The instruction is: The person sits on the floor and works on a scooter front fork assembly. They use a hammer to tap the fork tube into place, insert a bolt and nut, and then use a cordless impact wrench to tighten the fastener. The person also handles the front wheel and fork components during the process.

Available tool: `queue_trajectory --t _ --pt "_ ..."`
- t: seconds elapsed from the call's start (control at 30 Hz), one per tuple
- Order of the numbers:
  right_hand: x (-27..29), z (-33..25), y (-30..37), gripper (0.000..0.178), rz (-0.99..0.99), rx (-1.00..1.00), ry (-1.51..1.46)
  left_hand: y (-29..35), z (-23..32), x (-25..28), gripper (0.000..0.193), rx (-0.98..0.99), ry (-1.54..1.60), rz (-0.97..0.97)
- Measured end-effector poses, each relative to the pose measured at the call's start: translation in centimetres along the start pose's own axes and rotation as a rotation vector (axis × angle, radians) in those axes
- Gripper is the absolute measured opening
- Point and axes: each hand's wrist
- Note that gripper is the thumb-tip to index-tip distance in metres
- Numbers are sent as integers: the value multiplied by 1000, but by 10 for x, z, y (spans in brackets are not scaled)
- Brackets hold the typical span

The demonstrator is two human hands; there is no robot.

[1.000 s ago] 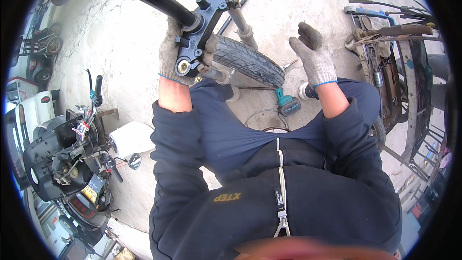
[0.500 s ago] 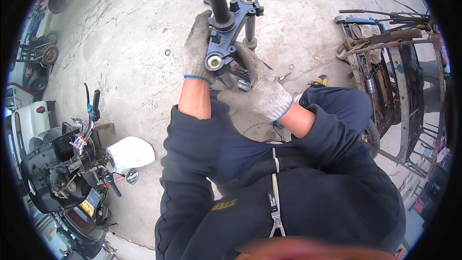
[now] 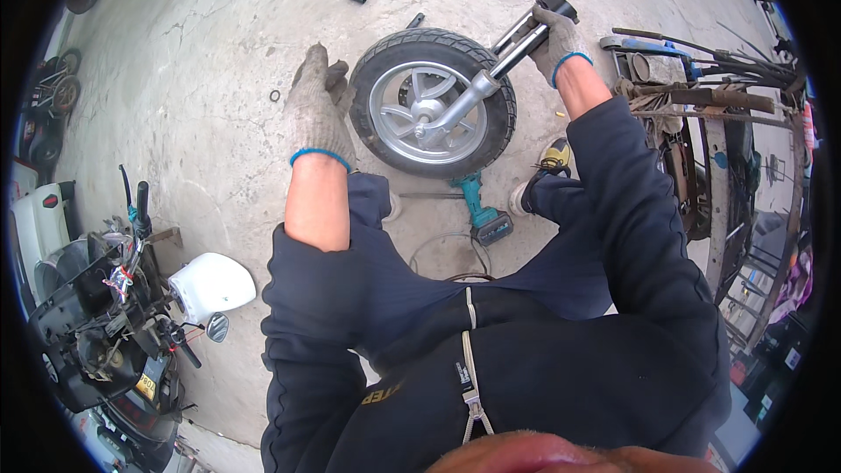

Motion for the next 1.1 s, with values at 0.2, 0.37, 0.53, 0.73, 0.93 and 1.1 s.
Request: queue_trajectory --t 0.2,0.37,0.53,0.73,0.93,1.1 --pt "61 20 -134 8 229 -200 -93 -20 -12 3 64 16 8 37" --pt "100 55 -197 10 375 -283 -54 -45 -19 2 59 78 63 -13" --pt "132 77 -219 13 512 -344 -74 -58 -18 -17 55 134 84 22" --pt "107 56 -170 39 535 -248 751 -63 -16 -53 58 115 240 -121" --pt "27 35 -26 43 303 100 331 -39 -46 -94 42 322 459 -429" --pt "-11 41 102 56 281 192 483 44 -111 -121 34 289 135 -563"
Point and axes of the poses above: each hand's wrist, its own y-axis away from the middle knuckle, its own x-axis out of the back of the hand, z = x × y, and after that the axes turned 3 degrees about -y, right-handed
